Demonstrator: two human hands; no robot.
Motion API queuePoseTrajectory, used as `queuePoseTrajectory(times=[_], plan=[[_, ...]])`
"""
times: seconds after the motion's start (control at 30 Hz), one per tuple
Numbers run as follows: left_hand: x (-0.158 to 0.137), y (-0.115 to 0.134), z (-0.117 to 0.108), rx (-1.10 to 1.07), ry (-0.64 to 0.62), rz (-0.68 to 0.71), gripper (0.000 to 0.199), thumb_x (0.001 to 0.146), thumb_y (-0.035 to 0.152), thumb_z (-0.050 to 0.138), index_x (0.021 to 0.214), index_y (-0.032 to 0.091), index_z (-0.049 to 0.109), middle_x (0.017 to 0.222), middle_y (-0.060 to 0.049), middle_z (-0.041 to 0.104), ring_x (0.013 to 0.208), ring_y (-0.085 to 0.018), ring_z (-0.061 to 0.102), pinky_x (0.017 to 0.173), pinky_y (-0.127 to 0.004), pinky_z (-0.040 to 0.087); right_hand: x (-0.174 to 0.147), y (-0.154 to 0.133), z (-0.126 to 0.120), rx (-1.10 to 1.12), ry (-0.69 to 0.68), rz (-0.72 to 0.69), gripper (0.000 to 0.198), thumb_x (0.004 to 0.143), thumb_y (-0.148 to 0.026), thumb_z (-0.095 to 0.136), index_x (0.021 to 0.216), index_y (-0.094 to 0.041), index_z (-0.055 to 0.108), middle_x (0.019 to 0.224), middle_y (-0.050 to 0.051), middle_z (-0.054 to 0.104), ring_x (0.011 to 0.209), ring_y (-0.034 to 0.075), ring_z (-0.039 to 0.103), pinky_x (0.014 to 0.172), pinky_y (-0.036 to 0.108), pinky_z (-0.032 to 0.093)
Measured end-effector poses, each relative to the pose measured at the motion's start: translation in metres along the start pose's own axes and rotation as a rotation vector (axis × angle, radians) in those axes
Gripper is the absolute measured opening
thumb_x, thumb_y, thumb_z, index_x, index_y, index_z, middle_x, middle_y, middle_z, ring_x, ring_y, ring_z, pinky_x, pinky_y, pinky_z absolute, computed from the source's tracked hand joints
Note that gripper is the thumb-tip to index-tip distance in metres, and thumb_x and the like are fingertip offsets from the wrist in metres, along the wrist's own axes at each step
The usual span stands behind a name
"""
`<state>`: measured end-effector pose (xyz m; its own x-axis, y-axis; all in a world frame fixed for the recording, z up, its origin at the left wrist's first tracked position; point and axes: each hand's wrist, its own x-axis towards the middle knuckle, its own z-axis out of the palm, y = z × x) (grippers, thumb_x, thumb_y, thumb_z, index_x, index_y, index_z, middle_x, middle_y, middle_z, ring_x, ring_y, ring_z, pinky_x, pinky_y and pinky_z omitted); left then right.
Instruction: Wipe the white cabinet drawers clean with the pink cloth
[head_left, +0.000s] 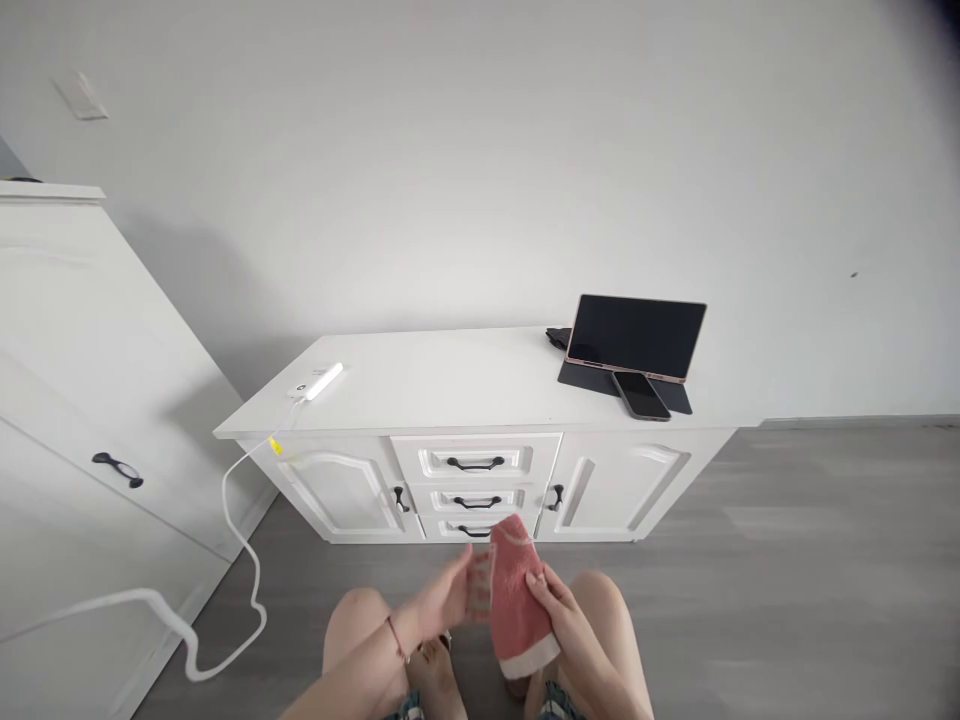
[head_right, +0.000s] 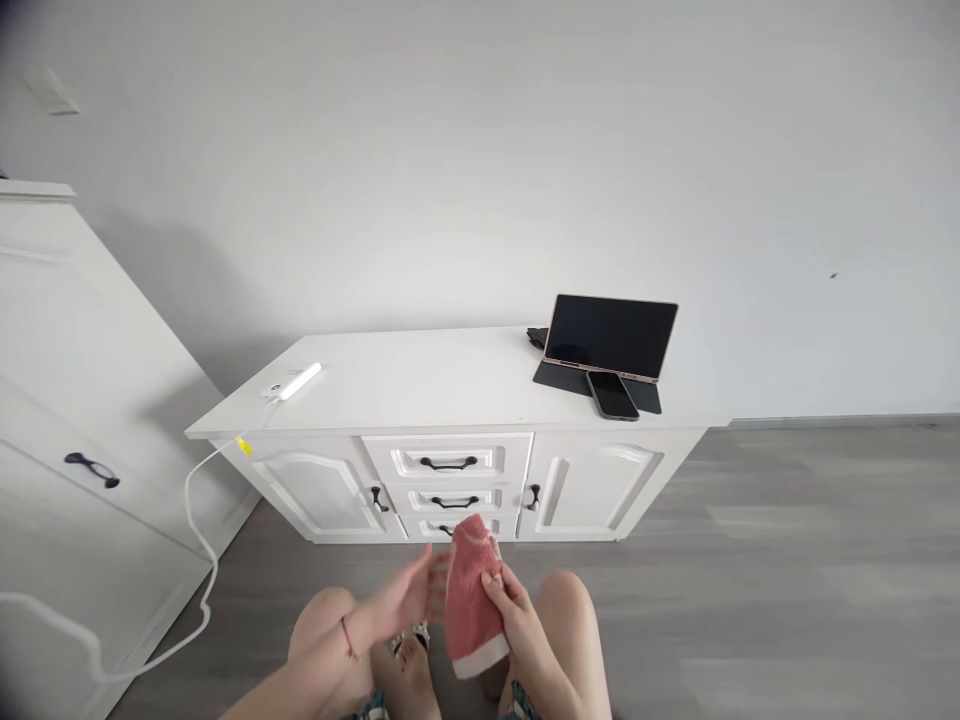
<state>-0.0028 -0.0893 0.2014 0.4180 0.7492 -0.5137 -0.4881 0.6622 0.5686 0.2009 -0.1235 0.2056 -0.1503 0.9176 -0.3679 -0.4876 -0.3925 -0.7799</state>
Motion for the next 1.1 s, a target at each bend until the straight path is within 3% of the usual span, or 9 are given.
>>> queuePoseTrajectory(times=[0.1,0.23,0.43,0.63,0.83,1.1], plan=[[0.039,0.036,0.000,-0.002,0.161,0.142,0.027,0.081,0.040,0.072,0.093,0.017,0.067,0.099,-0.013,0.071,0.102,-0.026,0.068,0.101,-0.041,0.046,0.005,-0.014,-0.004,0.068,0.008,-0.032,0.045,0.069,-0.049,0.081,0.107,-0.027,0.074,0.117,0.003,0.071,0.117,0.028,0.059,0.099,0.039,0.047],[0.090,0.075,0.004,-0.069,0.333,0.262,0.009,0.083,0.023,0.069,0.088,0.018,0.064,0.098,-0.012,0.068,0.104,-0.021,0.065,0.104,-0.036,0.044,0.006,-0.020,-0.013,0.141,0.016,0.001,0.043,0.071,-0.048,0.079,0.108,-0.029,0.073,0.115,0.003,0.072,0.115,0.028,0.061,0.096,0.040,0.050],[0.139,0.102,0.012,-0.087,0.402,0.271,0.022,0.079,0.027,0.076,0.076,0.019,0.056,0.068,-0.002,0.059,0.086,-0.019,0.068,0.093,-0.033,0.051,-0.002,-0.003,-0.032,0.142,0.074,-0.002,0.046,0.069,-0.053,0.078,0.105,-0.025,0.073,0.103,0.005,0.075,0.105,0.031,0.067,0.088,0.042,0.055],[0.135,0.093,0.010,-0.074,0.371,0.254,0.018,0.080,0.024,0.073,0.074,0.018,0.057,0.059,0.000,0.058,0.088,-0.021,0.070,0.098,-0.037,0.048,-0.006,0.011,-0.044,0.085,0.110,-0.035,0.046,0.072,-0.060,0.071,0.100,-0.024,0.074,0.092,0.007,0.076,0.095,0.033,0.069,0.080,0.043,0.056],[0.115,0.065,0.001,-0.086,0.309,0.234,0.022,0.075,0.031,0.077,0.082,0.019,0.060,0.067,-0.004,0.065,0.104,-0.026,0.067,0.106,-0.046,0.039,0.002,-0.010,-0.037,0.081,0.132,-0.097,0.031,0.070,-0.051,0.077,0.085,-0.024,0.075,0.081,0.004,0.075,0.082,0.028,0.069,0.073,0.037,0.055],[0.084,0.027,-0.010,-0.090,0.160,0.176,0.016,0.080,0.032,0.070,0.083,0.018,0.064,0.086,-0.011,0.075,0.106,-0.025,0.068,0.106,-0.042,0.038,0.014,-0.022,-0.005,0.047,0.094,-0.084,0.045,0.066,-0.049,0.079,0.106,-0.027,0.074,0.114,0.003,0.072,0.115,0.027,0.060,0.095,0.038,0.052]])
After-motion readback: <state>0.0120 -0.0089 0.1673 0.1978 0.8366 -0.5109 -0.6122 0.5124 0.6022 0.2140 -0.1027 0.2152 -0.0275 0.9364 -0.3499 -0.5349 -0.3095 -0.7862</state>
